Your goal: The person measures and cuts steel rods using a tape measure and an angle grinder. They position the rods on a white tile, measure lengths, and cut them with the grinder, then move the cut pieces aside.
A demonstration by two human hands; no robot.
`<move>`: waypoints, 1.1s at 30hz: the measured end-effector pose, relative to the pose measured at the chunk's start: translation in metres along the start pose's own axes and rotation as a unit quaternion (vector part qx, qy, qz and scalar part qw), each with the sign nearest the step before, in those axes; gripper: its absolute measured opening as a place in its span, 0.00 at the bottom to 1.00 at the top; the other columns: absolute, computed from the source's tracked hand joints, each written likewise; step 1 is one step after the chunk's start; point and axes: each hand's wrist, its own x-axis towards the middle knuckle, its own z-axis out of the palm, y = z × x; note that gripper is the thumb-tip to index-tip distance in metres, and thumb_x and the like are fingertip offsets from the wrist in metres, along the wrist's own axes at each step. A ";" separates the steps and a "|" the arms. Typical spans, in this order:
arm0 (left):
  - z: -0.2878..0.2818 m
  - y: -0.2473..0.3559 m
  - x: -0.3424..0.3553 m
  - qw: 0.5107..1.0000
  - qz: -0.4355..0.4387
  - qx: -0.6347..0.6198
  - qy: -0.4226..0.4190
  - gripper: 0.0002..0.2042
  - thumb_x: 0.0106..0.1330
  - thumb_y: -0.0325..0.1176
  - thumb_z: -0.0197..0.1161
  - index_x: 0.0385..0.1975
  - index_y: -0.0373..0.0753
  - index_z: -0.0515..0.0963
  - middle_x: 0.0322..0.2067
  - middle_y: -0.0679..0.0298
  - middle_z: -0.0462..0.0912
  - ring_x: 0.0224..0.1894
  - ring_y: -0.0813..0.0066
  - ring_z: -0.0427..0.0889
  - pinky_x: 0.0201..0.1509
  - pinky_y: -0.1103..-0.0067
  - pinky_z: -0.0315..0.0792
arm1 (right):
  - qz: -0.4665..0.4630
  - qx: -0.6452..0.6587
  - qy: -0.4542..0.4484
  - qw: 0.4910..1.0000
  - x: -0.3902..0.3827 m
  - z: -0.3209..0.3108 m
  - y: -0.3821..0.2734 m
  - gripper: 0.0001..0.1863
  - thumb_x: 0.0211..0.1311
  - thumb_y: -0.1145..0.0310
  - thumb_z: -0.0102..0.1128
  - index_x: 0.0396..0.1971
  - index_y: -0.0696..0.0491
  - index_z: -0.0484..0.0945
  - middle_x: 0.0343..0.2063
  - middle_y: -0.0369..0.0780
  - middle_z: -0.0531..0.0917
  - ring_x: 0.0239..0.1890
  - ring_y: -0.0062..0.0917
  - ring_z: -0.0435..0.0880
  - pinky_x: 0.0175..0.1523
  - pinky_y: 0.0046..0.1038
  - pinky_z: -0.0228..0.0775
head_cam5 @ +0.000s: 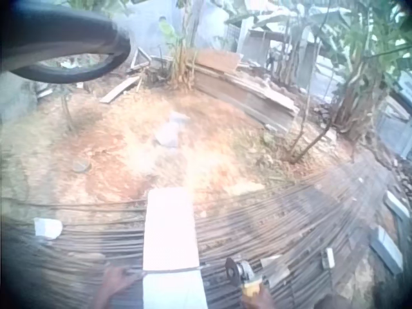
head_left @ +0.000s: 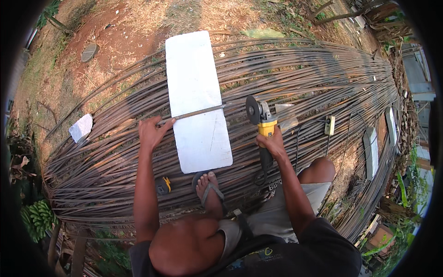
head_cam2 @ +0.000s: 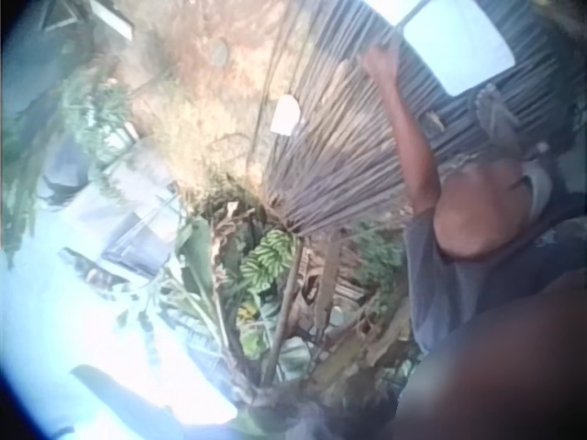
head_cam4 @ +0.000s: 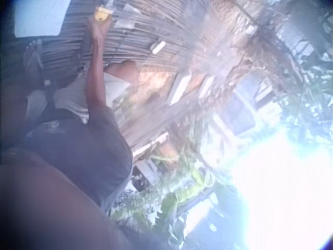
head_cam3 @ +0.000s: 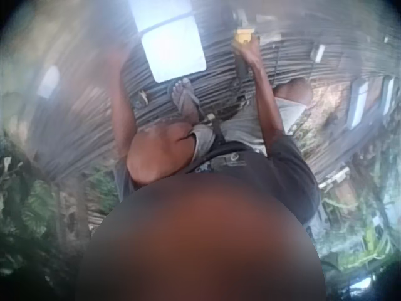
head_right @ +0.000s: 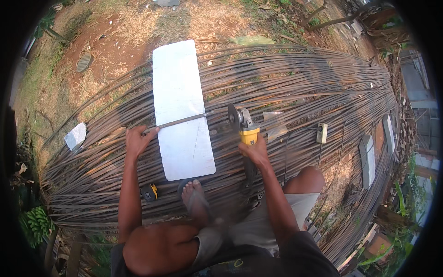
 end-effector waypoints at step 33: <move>0.009 -0.010 0.006 0.996 -0.070 0.002 -0.054 0.52 0.53 0.82 0.60 0.52 0.30 0.85 0.52 0.41 0.86 0.65 0.47 0.78 0.79 0.47 0.41 | -0.058 -0.011 -0.024 0.998 0.030 -0.004 0.022 0.25 0.52 0.73 0.72 0.51 0.59 0.75 0.30 0.37 0.84 0.26 0.21 0.83 0.31 0.25 0.77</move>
